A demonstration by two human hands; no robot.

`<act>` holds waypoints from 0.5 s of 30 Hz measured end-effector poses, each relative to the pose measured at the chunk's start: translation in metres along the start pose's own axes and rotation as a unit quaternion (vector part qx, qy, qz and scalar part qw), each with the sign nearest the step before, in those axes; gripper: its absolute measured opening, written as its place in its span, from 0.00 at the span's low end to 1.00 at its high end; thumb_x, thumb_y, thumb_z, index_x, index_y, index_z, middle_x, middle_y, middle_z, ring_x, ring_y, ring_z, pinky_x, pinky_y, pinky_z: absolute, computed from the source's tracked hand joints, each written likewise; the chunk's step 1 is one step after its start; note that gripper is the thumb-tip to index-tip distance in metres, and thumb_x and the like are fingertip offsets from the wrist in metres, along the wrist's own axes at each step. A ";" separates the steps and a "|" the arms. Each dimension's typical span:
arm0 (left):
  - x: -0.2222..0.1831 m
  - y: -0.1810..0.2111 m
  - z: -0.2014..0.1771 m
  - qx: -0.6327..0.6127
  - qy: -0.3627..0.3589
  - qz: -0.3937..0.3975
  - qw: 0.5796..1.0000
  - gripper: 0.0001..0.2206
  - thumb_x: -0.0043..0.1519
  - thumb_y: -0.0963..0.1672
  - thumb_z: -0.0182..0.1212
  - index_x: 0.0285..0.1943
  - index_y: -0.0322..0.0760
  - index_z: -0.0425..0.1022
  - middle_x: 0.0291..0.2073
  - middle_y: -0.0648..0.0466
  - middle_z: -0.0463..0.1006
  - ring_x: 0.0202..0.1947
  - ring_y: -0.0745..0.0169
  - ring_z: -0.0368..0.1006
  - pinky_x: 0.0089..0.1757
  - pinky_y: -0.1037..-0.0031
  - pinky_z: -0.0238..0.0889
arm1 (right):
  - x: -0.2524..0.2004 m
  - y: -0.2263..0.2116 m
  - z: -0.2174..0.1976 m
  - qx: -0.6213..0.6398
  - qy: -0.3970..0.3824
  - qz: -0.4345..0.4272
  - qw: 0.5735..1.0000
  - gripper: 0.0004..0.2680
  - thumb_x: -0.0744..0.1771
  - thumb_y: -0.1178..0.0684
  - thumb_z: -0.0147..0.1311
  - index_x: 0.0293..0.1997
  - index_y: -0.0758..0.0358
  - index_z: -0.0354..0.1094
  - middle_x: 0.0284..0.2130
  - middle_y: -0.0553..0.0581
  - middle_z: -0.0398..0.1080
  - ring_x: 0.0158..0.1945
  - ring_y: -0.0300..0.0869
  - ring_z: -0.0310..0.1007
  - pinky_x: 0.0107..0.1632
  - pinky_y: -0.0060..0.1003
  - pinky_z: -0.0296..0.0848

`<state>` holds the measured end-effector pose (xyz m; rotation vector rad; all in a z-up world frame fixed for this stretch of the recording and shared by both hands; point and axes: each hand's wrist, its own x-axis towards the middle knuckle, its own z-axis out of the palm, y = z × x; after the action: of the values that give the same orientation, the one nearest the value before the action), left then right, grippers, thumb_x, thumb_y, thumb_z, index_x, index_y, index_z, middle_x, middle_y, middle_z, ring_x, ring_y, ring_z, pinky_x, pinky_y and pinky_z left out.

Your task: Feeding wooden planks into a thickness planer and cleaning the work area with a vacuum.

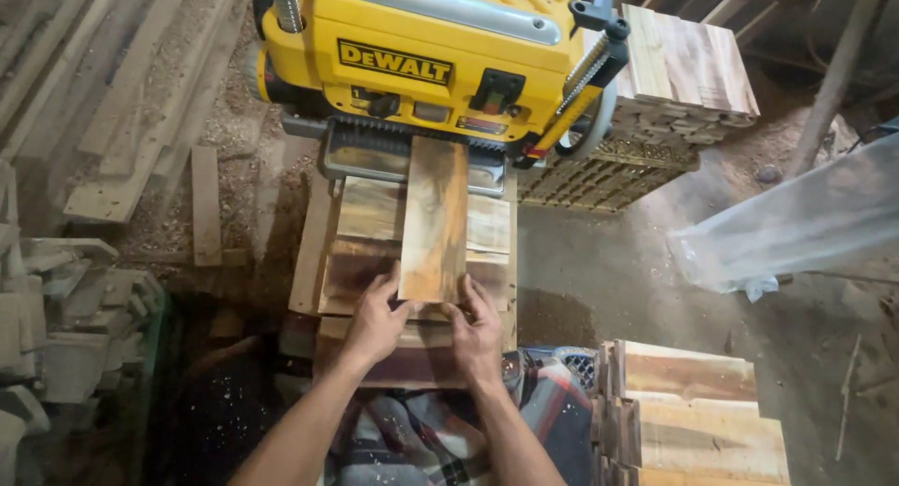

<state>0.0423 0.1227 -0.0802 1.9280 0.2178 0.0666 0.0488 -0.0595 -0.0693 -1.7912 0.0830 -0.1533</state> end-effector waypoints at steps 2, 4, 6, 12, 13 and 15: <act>0.022 -0.001 0.003 0.013 -0.003 0.009 1.000 0.33 0.53 0.44 0.76 0.70 0.40 0.71 0.52 0.47 0.80 0.57 0.46 0.75 0.58 0.59 0.66 | 0.021 -0.001 0.004 -0.076 0.009 -0.033 0.997 0.21 0.62 0.57 0.68 0.63 0.56 0.71 0.54 0.65 0.71 0.54 0.56 0.76 0.55 0.45 0.78; 0.042 0.016 -0.001 0.027 -0.006 0.017 0.999 0.31 0.53 0.45 0.76 0.69 0.43 0.73 0.51 0.48 0.80 0.56 0.47 0.75 0.58 0.59 0.67 | 0.046 0.002 0.008 -0.152 0.017 -0.065 0.986 0.21 0.61 0.51 0.70 0.61 0.55 0.73 0.52 0.64 0.74 0.55 0.58 0.75 0.57 0.47 0.75; 0.058 0.049 -0.011 0.100 -0.012 0.011 0.995 0.30 0.56 0.45 0.73 0.68 0.30 0.71 0.57 0.37 0.76 0.59 0.34 0.72 0.57 0.51 0.65 | 0.072 0.009 0.013 -0.240 -0.007 -0.041 0.970 0.20 0.62 0.49 0.68 0.62 0.50 0.73 0.55 0.58 0.74 0.60 0.54 0.73 0.63 0.44 0.71; 0.122 0.042 0.006 0.288 0.118 0.008 0.950 0.23 0.56 0.52 0.70 0.61 0.51 0.79 0.51 0.55 0.75 0.54 0.47 0.67 0.51 0.53 0.62 | 0.163 0.037 0.038 -0.359 -0.014 -0.177 0.916 0.20 0.61 0.45 0.68 0.59 0.52 0.75 0.50 0.56 0.77 0.60 0.52 0.73 0.66 0.45 0.65; 0.128 0.046 0.006 0.288 0.116 0.007 0.950 0.23 0.56 0.52 0.70 0.61 0.51 0.79 0.51 0.55 0.75 0.54 0.47 0.67 0.51 0.53 0.62 | 0.170 0.043 0.039 -0.359 -0.014 -0.175 0.916 0.20 0.61 0.45 0.68 0.59 0.52 0.75 0.50 0.56 0.77 0.60 0.52 0.73 0.66 0.45 0.65; 0.146 0.055 0.005 0.309 0.123 0.016 0.943 0.22 0.57 0.55 0.68 0.59 0.52 0.80 0.56 0.56 0.71 0.56 0.49 0.64 0.51 0.55 0.59 | 0.194 0.052 0.044 -0.363 -0.002 -0.198 0.910 0.20 0.61 0.43 0.67 0.58 0.53 0.76 0.45 0.54 0.78 0.55 0.48 0.76 0.62 0.43 0.67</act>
<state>0.1933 0.1264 -0.0395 2.5502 0.4118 0.2902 0.2488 -0.0556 -0.1178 -2.5415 -0.2642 -0.4553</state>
